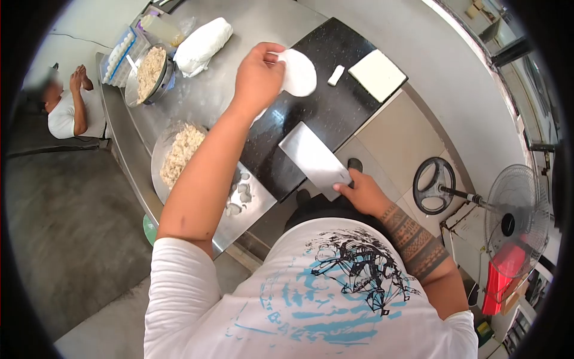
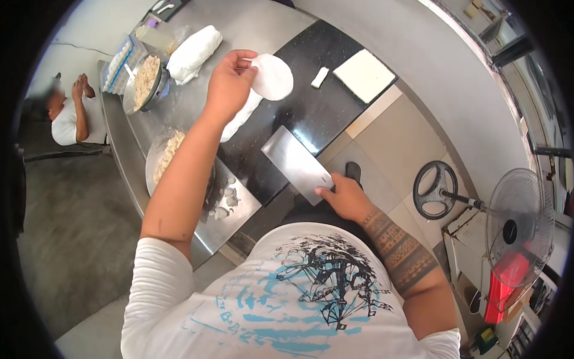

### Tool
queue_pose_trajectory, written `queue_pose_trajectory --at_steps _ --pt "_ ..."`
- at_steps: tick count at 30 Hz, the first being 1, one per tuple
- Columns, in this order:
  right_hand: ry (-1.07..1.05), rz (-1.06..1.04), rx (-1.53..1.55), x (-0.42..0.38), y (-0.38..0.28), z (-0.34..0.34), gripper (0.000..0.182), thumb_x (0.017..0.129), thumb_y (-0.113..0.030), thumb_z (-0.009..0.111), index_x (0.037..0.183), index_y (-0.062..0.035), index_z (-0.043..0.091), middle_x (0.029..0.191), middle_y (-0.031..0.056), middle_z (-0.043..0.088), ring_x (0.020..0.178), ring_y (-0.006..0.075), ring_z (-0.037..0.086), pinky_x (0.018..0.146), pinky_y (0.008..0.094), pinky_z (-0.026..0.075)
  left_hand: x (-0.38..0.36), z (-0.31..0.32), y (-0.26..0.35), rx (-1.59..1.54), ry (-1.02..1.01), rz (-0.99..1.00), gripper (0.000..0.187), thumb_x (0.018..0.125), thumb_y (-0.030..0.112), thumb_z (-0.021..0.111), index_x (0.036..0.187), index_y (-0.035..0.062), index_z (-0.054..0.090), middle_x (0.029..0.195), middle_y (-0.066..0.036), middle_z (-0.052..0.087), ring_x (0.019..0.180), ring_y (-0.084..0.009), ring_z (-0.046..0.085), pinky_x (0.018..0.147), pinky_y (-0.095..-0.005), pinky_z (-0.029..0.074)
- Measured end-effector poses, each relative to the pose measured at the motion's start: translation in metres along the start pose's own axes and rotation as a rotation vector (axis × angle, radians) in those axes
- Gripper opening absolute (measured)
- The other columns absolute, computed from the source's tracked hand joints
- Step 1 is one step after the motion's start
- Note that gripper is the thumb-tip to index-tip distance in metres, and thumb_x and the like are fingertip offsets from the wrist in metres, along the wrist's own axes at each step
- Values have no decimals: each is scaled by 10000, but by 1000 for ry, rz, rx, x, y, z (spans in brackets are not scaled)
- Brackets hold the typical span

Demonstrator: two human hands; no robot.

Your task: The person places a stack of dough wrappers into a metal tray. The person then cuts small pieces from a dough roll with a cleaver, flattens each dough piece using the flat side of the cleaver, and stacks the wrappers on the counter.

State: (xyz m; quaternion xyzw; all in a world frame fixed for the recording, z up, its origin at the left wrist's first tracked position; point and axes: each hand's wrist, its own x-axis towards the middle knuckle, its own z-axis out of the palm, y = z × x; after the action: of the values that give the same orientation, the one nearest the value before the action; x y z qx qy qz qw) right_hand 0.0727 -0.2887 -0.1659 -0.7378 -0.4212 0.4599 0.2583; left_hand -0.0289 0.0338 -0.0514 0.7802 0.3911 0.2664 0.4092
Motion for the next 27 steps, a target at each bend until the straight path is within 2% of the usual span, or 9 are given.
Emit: queue_pose_trajectory --at_steps 4,7,9,11,14,15,18,19,27 --pt "34 -27 68 2 11 -28 482 987 -431 771 1107 25 671 852 214 710 773 355 701 720 469 543 59 -13 -93 282 68 -131 322 972 143 721 1271 24 719 1054 -141 766 964 -240 728 873 -368 571" --pt "59 -39 11 0 -14 -45 481 999 -414 763 1162 30 674 850 191 713 775 346 693 730 457 548 39 -42 -151 412 341 4 359 972 190 733 1292 26 728 1108 -181 788 1022 -294 748 913 -403 579" --pt "91 -45 132 4 -13 -59 440 1013 -369 756 1189 26 676 800 141 694 694 283 670 663 418 541 14 -31 -140 373 317 -16 391 958 206 760 1303 27 722 1139 -182 781 1035 -308 745 930 -419 580" --pt "30 172 358 6 -42 -85 359 1037 -263 732 1251 14 653 716 42 635 541 149 597 521 327 490 -14 3 -127 334 267 39 435 930 218 800 1311 26 714 1180 -181 767 1046 -320 739 941 -429 582" --pt "145 20 430 35 -44 -92 356 1046 -210 712 1306 10 611 697 -4 605 474 69 522 448 274 422 -39 53 -97 338 88 133 426 871 212 844 1236 40 707 1210 -183 722 1127 -394 679 958 -470 559" --pt "130 -13 418 42 -55 -99 359 1048 -185 682 1326 16 575 690 54 618 516 167 576 501 334 474 -39 62 -93 339 104 135 400 864 194 852 1201 37 704 1164 -174 716 1066 -375 688 918 -464 562" --pt "211 -204 -138 61 -79 -113 281 1041 -149 653 1255 17 577 731 155 646 616 312 648 589 425 526 -45 71 -96 331 151 137 336 850 147 861 1115 34 690 1049 -155 695 923 -338 700 821 -451 563" --pt "269 -301 -289 63 -87 -110 195 1038 -129 612 1169 5 560 813 233 663 760 427 684 694 516 547 -49 69 -99 319 167 134 320 850 136 856 1100 36 684 1027 -153 684 903 -337 694 804 -451 559" --pt "101 -453 -788 62 -111 -97 166 941 -45 613 1090 -37 541 850 195 714 792 400 740 688 507 591 -80 52 -110 289 170 62 277 848 116 846 1073 43 700 991 -142 665 828 -311 681 747 -433 558"
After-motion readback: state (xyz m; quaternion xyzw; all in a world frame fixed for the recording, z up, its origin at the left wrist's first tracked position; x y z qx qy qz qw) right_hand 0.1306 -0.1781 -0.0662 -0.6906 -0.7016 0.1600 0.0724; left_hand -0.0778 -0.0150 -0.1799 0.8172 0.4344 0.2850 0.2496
